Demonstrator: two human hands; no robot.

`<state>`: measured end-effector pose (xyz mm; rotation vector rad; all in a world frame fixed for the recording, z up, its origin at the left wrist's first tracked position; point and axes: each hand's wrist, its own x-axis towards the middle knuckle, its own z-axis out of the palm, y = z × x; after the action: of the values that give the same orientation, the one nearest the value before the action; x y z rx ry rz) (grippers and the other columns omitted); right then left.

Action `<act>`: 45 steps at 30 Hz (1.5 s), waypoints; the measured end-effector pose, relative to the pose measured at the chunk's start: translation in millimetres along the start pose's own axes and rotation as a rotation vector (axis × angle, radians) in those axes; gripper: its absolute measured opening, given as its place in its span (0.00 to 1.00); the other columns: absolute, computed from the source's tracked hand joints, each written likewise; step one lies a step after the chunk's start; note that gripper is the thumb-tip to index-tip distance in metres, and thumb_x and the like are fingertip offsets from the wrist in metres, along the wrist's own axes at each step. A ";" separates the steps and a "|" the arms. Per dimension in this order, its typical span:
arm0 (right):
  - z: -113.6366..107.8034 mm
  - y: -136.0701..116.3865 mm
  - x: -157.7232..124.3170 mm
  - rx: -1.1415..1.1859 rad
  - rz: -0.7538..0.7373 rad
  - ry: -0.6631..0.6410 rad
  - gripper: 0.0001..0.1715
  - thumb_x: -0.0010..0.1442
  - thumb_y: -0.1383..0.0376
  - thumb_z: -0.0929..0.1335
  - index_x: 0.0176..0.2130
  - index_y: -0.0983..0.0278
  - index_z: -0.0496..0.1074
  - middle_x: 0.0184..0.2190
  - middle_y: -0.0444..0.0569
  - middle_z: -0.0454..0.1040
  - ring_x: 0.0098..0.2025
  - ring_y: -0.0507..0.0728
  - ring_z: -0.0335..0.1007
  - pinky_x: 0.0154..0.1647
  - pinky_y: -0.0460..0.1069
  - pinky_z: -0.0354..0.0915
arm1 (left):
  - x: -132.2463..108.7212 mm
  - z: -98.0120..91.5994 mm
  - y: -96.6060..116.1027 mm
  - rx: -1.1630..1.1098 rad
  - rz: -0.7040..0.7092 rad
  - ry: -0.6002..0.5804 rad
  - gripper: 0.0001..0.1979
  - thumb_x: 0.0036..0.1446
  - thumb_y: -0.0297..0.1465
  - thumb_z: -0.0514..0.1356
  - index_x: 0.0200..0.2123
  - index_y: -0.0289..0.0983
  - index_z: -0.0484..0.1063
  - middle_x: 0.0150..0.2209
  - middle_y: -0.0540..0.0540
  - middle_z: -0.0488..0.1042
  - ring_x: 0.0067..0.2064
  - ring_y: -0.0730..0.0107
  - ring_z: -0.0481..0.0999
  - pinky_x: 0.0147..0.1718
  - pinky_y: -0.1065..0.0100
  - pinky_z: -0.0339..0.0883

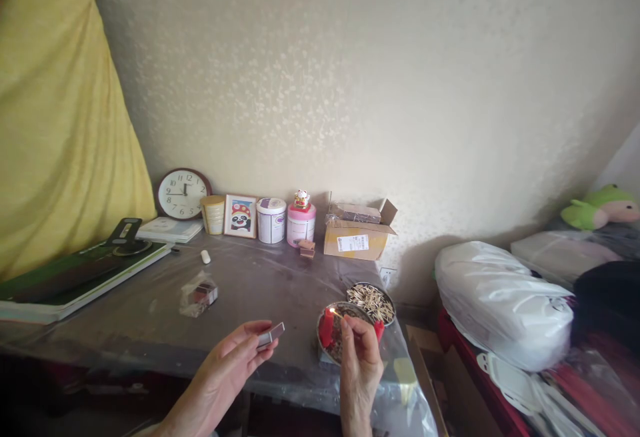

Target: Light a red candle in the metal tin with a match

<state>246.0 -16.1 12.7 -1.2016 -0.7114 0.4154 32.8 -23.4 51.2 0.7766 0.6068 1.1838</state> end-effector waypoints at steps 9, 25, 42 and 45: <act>4.0 -1.7 2.2 -0.017 -0.031 0.000 0.23 0.45 0.46 0.75 0.30 0.62 0.77 0.33 0.47 0.79 0.39 0.59 0.74 0.45 0.53 0.69 | -0.6 -0.3 1.3 0.006 0.001 -0.002 0.17 0.48 0.43 0.71 0.38 0.40 0.82 0.39 0.45 0.83 0.44 0.63 0.76 0.49 0.61 0.66; 6.7 -3.4 1.2 -0.054 -0.037 0.011 0.23 0.43 0.46 0.75 0.29 0.62 0.77 0.32 0.48 0.78 0.37 0.59 0.73 0.45 0.55 0.68 | 0.4 -4.1 -1.2 -0.003 0.001 -0.012 0.16 0.49 0.42 0.70 0.39 0.40 0.81 0.39 0.46 0.84 0.44 0.64 0.76 0.49 0.62 0.66; 3.8 -5.5 -2.5 -0.013 0.008 -0.009 0.25 0.44 0.45 0.75 0.33 0.62 0.78 0.33 0.48 0.81 0.36 0.59 0.75 0.39 0.51 0.72 | -1.8 -2.0 1.0 0.011 0.000 -0.001 0.16 0.49 0.42 0.71 0.38 0.40 0.82 0.39 0.45 0.83 0.44 0.62 0.76 0.49 0.60 0.66; 2.6 -5.9 -3.5 0.039 0.034 -0.012 0.24 0.44 0.47 0.76 0.34 0.62 0.77 0.33 0.48 0.81 0.35 0.58 0.76 0.37 0.50 0.72 | -1.5 -1.8 1.1 0.008 -0.005 0.000 0.17 0.48 0.43 0.71 0.38 0.40 0.82 0.40 0.44 0.84 0.44 0.61 0.77 0.49 0.60 0.66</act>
<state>241.2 -18.4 17.8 -1.1769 -0.6914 0.4637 30.4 -24.3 51.1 0.7819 0.6131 1.1775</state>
